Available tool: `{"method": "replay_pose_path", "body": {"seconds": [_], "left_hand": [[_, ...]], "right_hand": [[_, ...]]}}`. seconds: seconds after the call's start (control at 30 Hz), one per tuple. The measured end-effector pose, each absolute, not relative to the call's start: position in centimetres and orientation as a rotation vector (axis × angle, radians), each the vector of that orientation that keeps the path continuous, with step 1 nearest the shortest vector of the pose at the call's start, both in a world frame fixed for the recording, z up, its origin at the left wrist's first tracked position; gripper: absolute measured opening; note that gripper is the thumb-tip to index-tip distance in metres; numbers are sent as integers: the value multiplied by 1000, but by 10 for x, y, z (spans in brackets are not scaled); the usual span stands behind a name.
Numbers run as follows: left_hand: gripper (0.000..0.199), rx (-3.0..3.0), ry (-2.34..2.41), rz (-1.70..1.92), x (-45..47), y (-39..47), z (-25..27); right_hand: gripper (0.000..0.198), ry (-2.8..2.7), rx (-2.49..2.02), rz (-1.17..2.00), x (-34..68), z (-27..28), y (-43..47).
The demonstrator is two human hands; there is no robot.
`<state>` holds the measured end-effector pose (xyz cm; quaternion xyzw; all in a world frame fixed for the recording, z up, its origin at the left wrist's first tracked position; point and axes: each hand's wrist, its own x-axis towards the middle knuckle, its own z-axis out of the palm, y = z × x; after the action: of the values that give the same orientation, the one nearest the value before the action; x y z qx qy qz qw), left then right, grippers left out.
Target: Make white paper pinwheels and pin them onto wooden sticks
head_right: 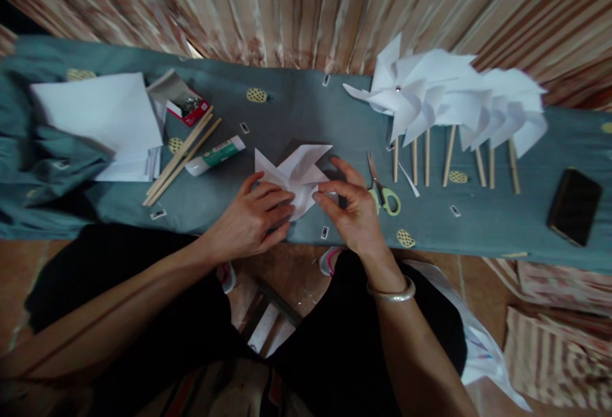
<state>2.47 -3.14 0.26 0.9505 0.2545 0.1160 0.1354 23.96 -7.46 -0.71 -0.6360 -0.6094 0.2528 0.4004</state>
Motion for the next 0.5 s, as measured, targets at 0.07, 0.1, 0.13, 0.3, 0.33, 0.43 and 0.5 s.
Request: {"method": "replay_pose_path", "body": {"seconds": [0.07,0.1,0.13,0.3,0.33,0.43,0.5], "left_hand": [[25,2757,742,321,25,-32,3],[25,2760,744,313,25,-32,3],[25,2763,746,304,25,-32,4],[27,2770,739,285,25,-32,3],[27,2769,737,293,25,-32,3],[26,2765,737,309,26,-32,2],[24,2757,742,313,26,-32,3]], "right_hand": [[6,-1573,-1622,607,234,-9,-74],[6,-1594,-1632,586,231,-9,-74],[6,-1613,-1647,561,228,-9,-74],[8,-1673,-1735,436,217,-10,-75],[9,-1678,-1750,417,216,-10,-75],[10,-1684,-1785,373,212,-11,-75],[11,-1682,-1796,365,209,-11,-74]]}}
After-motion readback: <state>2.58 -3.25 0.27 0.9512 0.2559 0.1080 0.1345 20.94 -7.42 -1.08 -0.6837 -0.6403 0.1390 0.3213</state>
